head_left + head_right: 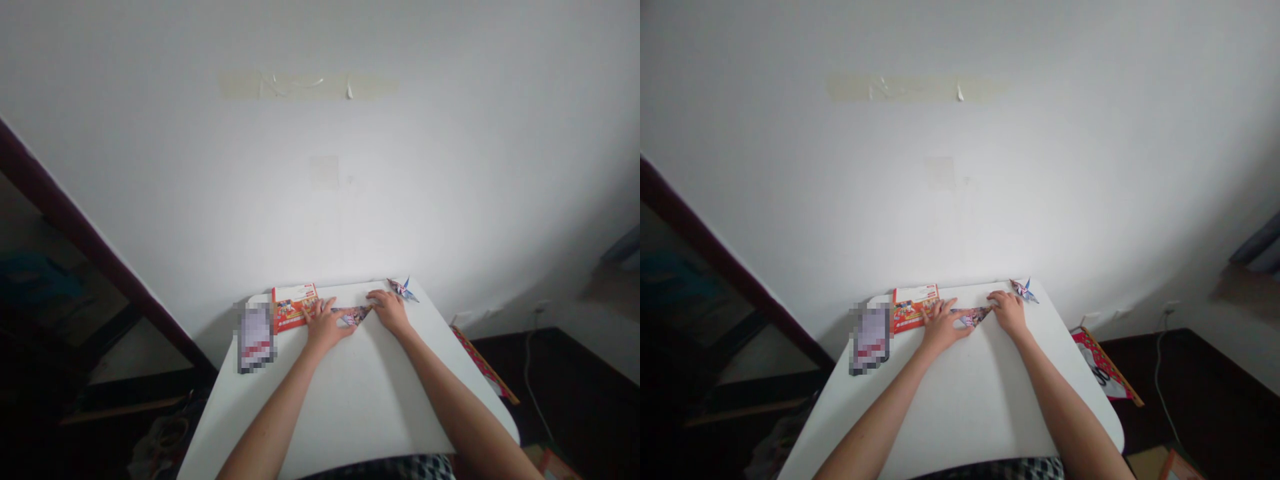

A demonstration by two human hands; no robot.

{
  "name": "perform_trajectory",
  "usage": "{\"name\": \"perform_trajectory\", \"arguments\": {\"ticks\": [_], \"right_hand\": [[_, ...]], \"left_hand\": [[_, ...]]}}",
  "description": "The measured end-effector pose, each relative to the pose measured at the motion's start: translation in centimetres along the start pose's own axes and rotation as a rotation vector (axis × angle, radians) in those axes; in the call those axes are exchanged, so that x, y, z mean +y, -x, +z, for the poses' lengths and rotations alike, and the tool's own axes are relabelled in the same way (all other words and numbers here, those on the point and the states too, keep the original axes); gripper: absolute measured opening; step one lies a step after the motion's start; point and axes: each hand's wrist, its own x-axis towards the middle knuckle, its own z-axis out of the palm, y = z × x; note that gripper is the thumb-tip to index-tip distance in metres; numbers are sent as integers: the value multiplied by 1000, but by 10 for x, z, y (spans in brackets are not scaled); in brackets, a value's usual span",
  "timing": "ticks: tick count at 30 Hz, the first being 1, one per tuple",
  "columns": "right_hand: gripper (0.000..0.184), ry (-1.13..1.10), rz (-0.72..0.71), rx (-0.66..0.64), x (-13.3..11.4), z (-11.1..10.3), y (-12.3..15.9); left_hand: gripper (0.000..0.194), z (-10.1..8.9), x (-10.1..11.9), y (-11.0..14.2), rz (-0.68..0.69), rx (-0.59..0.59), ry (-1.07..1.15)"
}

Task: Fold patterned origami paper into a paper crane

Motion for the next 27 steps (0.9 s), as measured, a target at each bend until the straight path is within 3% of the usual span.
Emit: {"name": "perform_trajectory", "arguments": {"ticks": [27], "right_hand": [[29,27,-89,58,2,1,6]], "left_hand": [[48,3,0,4,8,40,-6]]}}
